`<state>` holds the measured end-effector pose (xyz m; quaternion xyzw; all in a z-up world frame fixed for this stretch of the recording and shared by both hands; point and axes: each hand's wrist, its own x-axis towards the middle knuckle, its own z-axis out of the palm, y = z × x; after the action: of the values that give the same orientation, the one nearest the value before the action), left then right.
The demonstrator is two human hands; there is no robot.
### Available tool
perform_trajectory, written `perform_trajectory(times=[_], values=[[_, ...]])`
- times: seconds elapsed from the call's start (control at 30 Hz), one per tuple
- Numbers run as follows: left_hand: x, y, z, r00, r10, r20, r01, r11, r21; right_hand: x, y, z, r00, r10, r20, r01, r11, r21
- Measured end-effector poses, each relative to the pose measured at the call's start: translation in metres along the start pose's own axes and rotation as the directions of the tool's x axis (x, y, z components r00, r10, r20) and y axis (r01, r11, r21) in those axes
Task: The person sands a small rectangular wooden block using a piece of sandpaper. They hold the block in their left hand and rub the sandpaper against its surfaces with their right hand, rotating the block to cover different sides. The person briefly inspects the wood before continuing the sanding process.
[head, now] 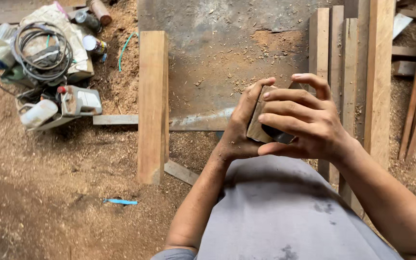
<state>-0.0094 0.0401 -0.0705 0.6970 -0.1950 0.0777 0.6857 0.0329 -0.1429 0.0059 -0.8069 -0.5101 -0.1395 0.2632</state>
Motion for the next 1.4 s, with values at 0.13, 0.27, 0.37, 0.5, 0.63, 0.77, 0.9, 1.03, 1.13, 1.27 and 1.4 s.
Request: perform_trajectory(times=[0.13, 0.27, 0.37, 0.5, 0.63, 0.77, 0.9, 1.03, 1.13, 1.27, 1.4], values=[[0.0, -0.001, -0.006, 0.998, 0.03, 0.055, -0.031, 0.999, 0.008, 0.007, -0.01, 0.008, 0.992, 0.085, -0.088, -0.089, 0.995, -0.051], [0.0, -0.008, -0.015, 0.99, 0.049, 0.134, -0.052, 0.998, 0.022, 0.017, -0.024, 0.004, 0.984, 0.169, -0.06, -0.177, 0.967, -0.182], [-0.001, -0.007, -0.02, 0.986, 0.087, 0.14, -0.092, 0.995, 0.027, 0.021, -0.033, 0.009, 0.982, 0.187, -0.033, -0.19, 0.959, -0.209], [0.006, -0.008, -0.029, 0.985, 0.088, 0.146, -0.09, 0.996, 0.002, 0.019, -0.029, 0.007, 0.97, 0.244, 0.015, -0.24, 0.962, -0.132], [0.007, -0.011, -0.033, 0.971, 0.066, 0.229, -0.067, 0.998, -0.003, 0.016, -0.023, 0.004, 0.967, 0.246, -0.063, -0.253, 0.955, -0.155], [0.009, -0.012, -0.025, 0.96, 0.118, 0.253, -0.102, 0.992, -0.073, 0.016, -0.024, 0.01, 0.991, 0.12, -0.057, -0.128, 0.981, -0.143], [0.009, -0.009, -0.029, 0.952, 0.061, 0.3, -0.029, 0.993, -0.112, 0.004, -0.038, 0.017, 0.998, 0.058, 0.021, -0.056, 0.992, -0.116], [0.008, -0.011, -0.028, 0.957, 0.08, 0.279, -0.047, 0.991, -0.122, 0.001, -0.017, 0.013, 0.992, 0.127, -0.023, -0.129, 0.978, -0.162], [0.012, -0.016, -0.022, 0.956, 0.15, 0.253, -0.122, 0.985, -0.121, 0.001, -0.035, 0.021, 0.998, 0.044, 0.033, -0.039, 0.989, -0.144], [0.004, -0.018, -0.022, 0.963, 0.109, 0.246, -0.105, 0.994, -0.027, 0.0, -0.014, 0.015, 0.996, 0.076, 0.043, -0.069, 0.987, -0.146], [0.009, -0.024, -0.02, 0.957, 0.173, 0.232, -0.153, 0.983, -0.103, -0.001, -0.02, 0.023, 0.993, 0.06, 0.099, -0.047, 0.991, -0.123]])
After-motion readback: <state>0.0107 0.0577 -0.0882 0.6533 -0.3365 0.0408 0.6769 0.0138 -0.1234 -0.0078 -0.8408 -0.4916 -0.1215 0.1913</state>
